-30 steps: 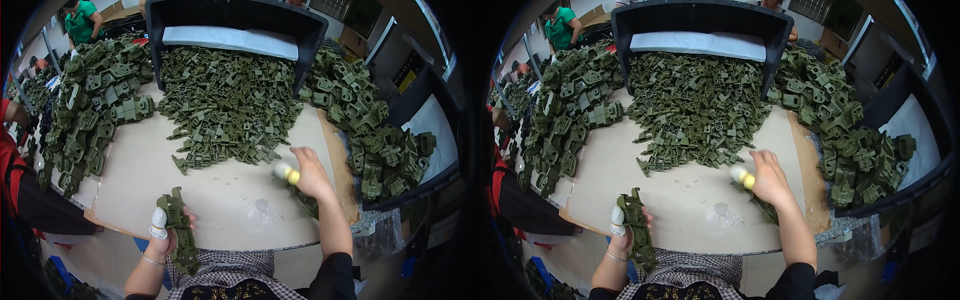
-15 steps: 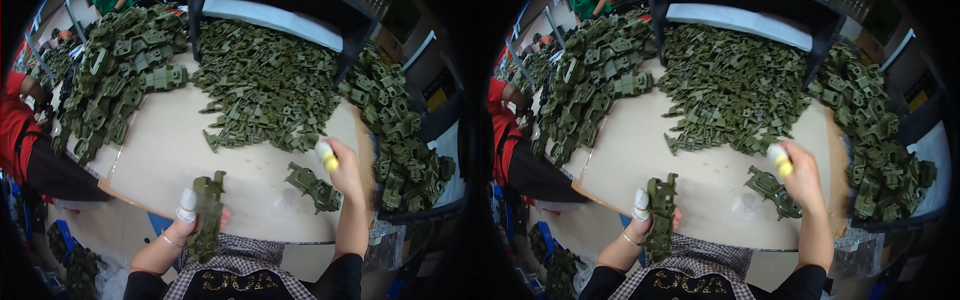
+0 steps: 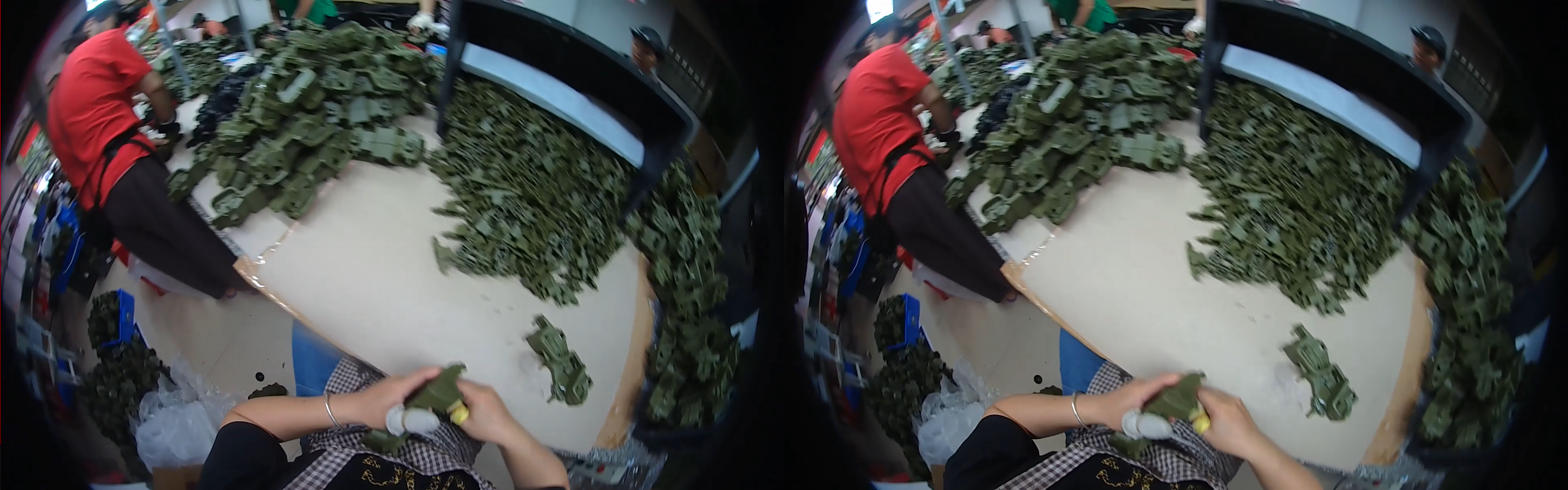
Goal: The person repeatedly picks up plastic components from the workbench and fits them together by hand.
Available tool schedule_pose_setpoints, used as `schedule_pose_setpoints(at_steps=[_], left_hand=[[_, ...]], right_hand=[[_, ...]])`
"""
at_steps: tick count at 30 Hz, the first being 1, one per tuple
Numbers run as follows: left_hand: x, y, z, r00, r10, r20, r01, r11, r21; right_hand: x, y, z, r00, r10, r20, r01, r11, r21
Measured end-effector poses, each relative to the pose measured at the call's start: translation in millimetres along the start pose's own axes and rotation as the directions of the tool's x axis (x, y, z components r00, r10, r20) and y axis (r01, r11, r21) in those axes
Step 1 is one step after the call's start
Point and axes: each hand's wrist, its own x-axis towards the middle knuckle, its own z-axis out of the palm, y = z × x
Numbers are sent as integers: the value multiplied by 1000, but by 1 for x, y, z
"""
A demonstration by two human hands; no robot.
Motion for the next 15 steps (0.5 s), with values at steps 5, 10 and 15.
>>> schedule_pose_setpoints(at_steps=[5, 10, 15], left_hand=[[-12, 14, 28, 991, 24, -129, -97, 798, -595], [-16, 2, 32, 989, -149, 13, 145, 936, -320], [-7, 9, 26, 981, 11, 194, 68, 916, -395]], right_hand=[[-18, 5, 9, 990, -138, 21, 136, 989, 54], [-37, 3, 5, 999, 10, 32, -9, 998, -59], [-3, -19, -18, 913, -406, -31, 397, 905, -154]])
